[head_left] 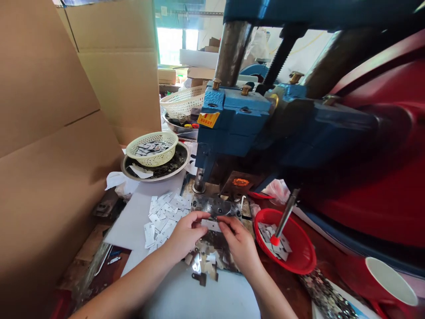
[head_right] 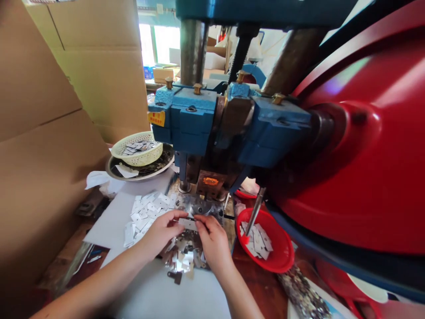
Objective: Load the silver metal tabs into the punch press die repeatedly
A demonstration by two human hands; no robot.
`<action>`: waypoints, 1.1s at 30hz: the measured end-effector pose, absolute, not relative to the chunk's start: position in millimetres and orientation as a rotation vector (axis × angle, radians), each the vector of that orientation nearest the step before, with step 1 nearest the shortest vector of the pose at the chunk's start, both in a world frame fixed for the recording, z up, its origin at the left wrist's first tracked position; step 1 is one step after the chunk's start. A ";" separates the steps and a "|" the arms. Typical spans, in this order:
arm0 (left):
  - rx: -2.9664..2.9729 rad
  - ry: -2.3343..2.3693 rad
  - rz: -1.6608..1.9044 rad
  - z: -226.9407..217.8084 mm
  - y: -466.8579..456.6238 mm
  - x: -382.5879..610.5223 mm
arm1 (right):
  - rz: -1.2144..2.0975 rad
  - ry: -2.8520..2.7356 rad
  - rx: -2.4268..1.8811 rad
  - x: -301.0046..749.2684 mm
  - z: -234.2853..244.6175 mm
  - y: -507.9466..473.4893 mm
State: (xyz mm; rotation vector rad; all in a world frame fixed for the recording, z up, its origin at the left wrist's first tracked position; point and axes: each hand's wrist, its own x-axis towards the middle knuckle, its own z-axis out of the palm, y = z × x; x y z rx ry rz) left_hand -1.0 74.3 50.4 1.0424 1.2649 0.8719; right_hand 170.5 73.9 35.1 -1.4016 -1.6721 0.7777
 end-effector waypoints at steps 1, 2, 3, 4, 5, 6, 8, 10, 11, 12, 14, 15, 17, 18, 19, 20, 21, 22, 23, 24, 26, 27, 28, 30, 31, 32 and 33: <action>1.115 1.294 0.891 49.0 78.9 1.2 | 0.711 -1.690 -1.413 172.3 34.3 75.4; 1.191 1.318 0.912 48.0 84.6 4.1 | 0.646 -1.706 -1.426 174.0 33.7 77.7; 1.273 1.338 0.934 47.3 91.3 7.5 | 0.586 -1.719 -1.437 175.5 33.0 81.0; 1.359 1.352 0.956 46.9 98.6 11.4 | 0.531 -1.725 -1.443 177.0 32.2 85.3; 1.449 1.360 0.979 46.6 106.2 15.4 | 0.483 -1.723 -1.443 178.4 31.0 90.5; 1.539 1.364 1.001 46.3 114.0 19.3 | 0.448 -1.719 -1.438 179.8 29.5 96.5; 1.672 1.379 1.036 44.7 128.4 26.1 | 0.404 -1.701 -1.427 182.6 25.0 109.8; 1.707 1.418 1.061 41.1 140.0 30.7 | 0.376 -1.681 -1.433 185.4 19.2 122.8; 1.706 1.438 1.065 38.5 144.6 32.1 | 0.369 -1.670 -1.442 186.5 16.2 128.4; 1.706 1.448 1.057 35.8 148.3 33.1 | 0.368 -1.657 -1.451 187.4 13.5 133.2; 1.716 1.432 1.019 30.3 153.5 33.6 | 0.393 -1.628 -1.458 188.3 9.2 139.8; 1.725 1.410 0.994 27.9 155.4 33.5 | 0.411 -1.616 -1.456 188.3 7.9 141.9; 1.738 1.367 0.958 24.1 158.2 33.2 | 0.440 -1.603 -1.446 187.2 6.7 144.4; 1.741 1.352 0.948 22.9 159.5 33.3 | 0.449 -1.601 -1.443 186.3 6.7 145.2; 1.745 1.340 0.939 22.1 160.6 33.5 | 0.454 -1.603 -1.441 185.3 6.8 145.9; 1.749 1.330 0.933 22.0 161.7 34.0 | 0.459 -1.606 -1.438 184.1 7.0 146.5; 1.754 1.322 0.928 22.7 162.5 34.4 | 0.463 -1.608 -1.434 183.0 7.1 146.9; 1.758 1.316 0.927 24.2 163.0 34.5 | 0.464 -1.606 -1.430 182.2 7.2 146.9; 1.760 1.314 0.928 26.6 162.8 33.9 | 0.464 -1.602 -1.428 181.7 7.2 146.2; 1.760 1.321 0.943 29.9 161.7 32.2 | 0.458 -1.590 -1.430 181.7 7.1 144.5; 1.761 1.351 1.011 38.3 155.5 24.2 | 0.442 -1.546 -1.438 184.1 7.3 137.3; 1.768 1.369 1.045 42.6 150.1 17.7 | 0.440 -1.521 -1.442 186.5 7.7 131.8; 1.781 1.383 1.070 46.4 143.1 9.9 | 0.445 -1.498 -1.445 189.7 8.3 125.2; 1.850 1.379 0.969 50.4 125.6 -7.6 | 0.479 -1.475 -1.464 197.4 9.7 110.3; 1.878 1.376 0.888 50.1 115.9 -15.8 | 0.506 -1.478 -1.483 201.4 10.2 102.8; 1.910 1.368 0.794 48.2 106.3 -22.9 | 0.532 -1.482 -1.513 205.2 10.2 95.7; 1.941 1.364 0.714 44.9 97.3 -28.2 | 0.559 -1.488 -1.546 208.6 9.6 89.3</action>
